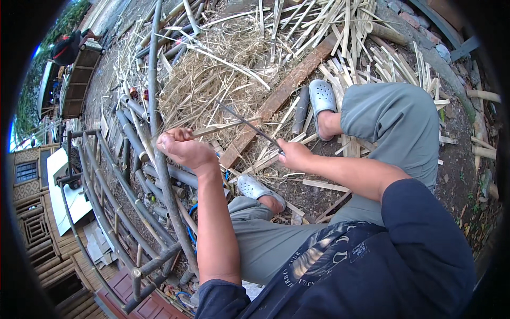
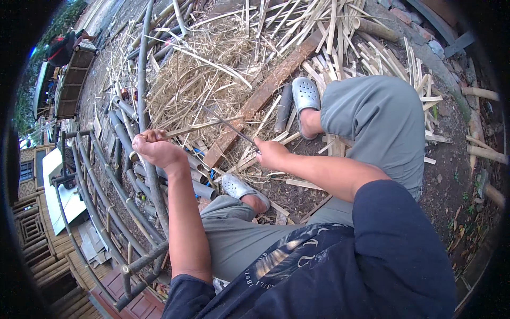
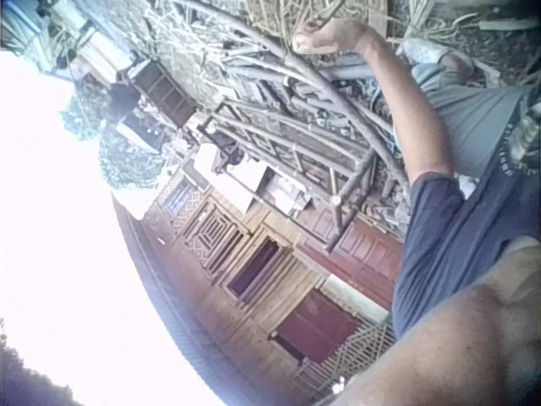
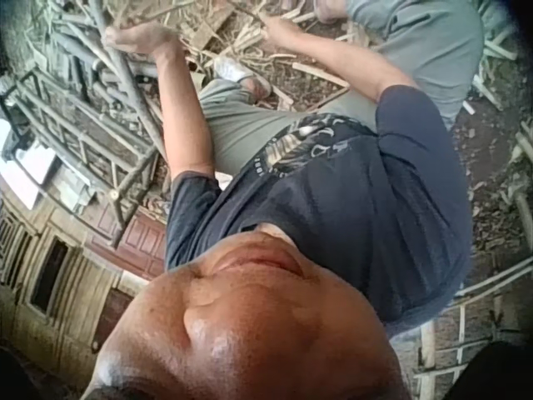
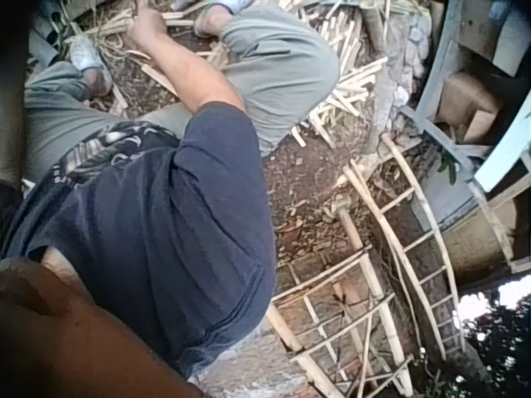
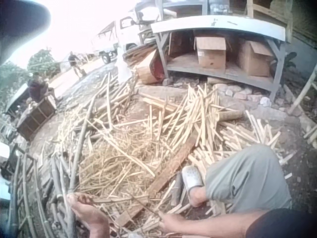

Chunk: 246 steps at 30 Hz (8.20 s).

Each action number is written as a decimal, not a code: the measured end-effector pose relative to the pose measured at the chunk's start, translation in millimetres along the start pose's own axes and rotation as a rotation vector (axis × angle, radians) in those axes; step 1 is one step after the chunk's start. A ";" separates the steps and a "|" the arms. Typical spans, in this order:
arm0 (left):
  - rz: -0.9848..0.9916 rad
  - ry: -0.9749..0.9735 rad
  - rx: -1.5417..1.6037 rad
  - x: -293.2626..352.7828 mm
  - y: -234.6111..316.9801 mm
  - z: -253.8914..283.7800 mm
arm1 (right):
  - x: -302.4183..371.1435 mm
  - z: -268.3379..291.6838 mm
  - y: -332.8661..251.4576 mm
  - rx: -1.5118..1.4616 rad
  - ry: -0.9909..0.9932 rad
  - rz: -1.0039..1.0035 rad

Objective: Splitting and smoothing thin bamboo strips using a machete.

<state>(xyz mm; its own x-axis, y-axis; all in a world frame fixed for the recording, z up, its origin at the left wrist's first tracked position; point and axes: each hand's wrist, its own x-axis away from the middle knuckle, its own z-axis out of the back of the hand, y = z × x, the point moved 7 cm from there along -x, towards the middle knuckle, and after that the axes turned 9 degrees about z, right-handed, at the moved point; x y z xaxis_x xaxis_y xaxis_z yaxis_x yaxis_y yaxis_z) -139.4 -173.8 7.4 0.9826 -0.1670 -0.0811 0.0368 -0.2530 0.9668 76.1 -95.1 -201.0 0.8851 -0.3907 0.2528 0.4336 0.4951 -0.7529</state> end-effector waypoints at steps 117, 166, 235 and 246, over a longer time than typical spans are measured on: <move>-0.217 -0.068 -0.295 13.6 6.3 -14.2 | 10.3 7.9 -29.6 -0.087 0.035 -0.105; -0.040 -0.412 -0.294 3.1 5.5 -38.5 | -3.5 -13.3 61.6 -0.026 0.054 -0.101; -0.973 -1.219 -0.341 224.9 24.6 -74.1 | 33.0 157.7 -55.6 -1.067 -0.144 -0.237; 0.329 -0.356 -0.366 25.1 -30.1 -31.9 | 50.4 159.9 -62.3 -0.690 -0.130 -0.104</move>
<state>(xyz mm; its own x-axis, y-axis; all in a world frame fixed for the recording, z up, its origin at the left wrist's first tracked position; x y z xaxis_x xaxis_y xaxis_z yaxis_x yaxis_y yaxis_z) -110.1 -140.0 -16.0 0.8341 -0.5052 0.2216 -0.1366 0.2001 0.9702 120.8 -21.5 -44.2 0.8765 -0.2919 0.3827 0.3494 -0.1612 -0.9230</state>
